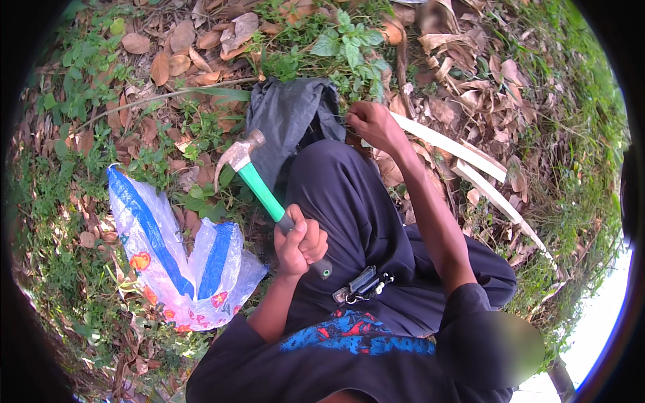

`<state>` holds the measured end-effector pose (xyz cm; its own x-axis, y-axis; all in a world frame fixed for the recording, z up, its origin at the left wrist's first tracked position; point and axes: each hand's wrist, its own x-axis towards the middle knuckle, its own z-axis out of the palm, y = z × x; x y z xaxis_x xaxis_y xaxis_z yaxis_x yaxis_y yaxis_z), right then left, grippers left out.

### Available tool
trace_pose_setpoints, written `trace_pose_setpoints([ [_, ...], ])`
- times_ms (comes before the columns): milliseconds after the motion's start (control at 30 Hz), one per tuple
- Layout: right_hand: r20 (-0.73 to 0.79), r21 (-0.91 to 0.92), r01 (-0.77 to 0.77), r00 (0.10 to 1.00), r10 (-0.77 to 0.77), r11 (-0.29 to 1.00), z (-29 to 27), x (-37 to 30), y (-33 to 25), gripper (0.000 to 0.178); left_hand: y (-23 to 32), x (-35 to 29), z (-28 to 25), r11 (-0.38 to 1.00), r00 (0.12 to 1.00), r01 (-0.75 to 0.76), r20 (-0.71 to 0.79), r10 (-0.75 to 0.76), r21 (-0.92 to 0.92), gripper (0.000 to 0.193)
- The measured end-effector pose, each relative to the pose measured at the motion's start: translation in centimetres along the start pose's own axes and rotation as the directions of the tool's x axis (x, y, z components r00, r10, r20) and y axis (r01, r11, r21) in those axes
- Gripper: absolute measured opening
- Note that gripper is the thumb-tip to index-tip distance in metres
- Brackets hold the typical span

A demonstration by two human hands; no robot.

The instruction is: The person sits on the ground and uses a red hand saw to cut a long, thin wooden stick. They saw through the stick to create a smaller piece, then set the saw aside and pick up a green-handled hammer.

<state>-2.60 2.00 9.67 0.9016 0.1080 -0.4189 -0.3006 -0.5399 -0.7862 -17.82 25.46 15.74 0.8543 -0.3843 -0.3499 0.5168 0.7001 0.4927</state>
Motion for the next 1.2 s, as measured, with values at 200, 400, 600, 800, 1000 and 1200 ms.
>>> trace_pose_setpoints([
  [200, -0.18, 0.831, 0.115, 0.981, 0.067, 0.545, 0.7, -15.7, 3.8, 0.017, -0.2, 0.5, 4.1, 0.9, 0.981, 0.026, -0.184, 0.06, 0.435, 0.025],
  [400, -0.267, 0.954, 0.255, 0.962, 0.056, 0.159, 5.4, -25.7, 1.5, 0.014, -4.9, 2.0, 8.6, 0.62, 0.999, 0.02, 0.004, -0.038, 0.784, 0.031],
  [600, -0.532, 0.844, 0.457, 0.773, 0.345, 0.279, 6.0, -29.4, 2.1, 0.009, -16.3, 1.9, 9.0, 0.447, 0.928, -0.368, 0.35, 0.126, 0.815, 0.024],
  [800, -0.659, 0.744, 0.393, 0.565, 0.496, 0.54, 4.8, -30.4, 3.4, 0.018, -19.9, 2.2, 7.5, 0.571, 0.915, -0.369, 0.396, 0.081, 0.734, 0.032],
  [1000, -0.891, 0.343, 0.225, 0.386, 0.24, 0.912, 5.1, -30.0, 4.1, 0.011, -18.7, 2.2, 8.0, 0.436, 0.882, -0.374, 0.459, -0.106, 0.819, 0.04],
  [1200, -0.871, 0.435, 0.271, 0.368, 0.326, 0.859, 2.4, -34.3, 5.5, 0.009, -16.5, 11.3, 11.1, -0.001, 0.817, -0.539, 0.522, -0.247, 0.843, 0.034],
])
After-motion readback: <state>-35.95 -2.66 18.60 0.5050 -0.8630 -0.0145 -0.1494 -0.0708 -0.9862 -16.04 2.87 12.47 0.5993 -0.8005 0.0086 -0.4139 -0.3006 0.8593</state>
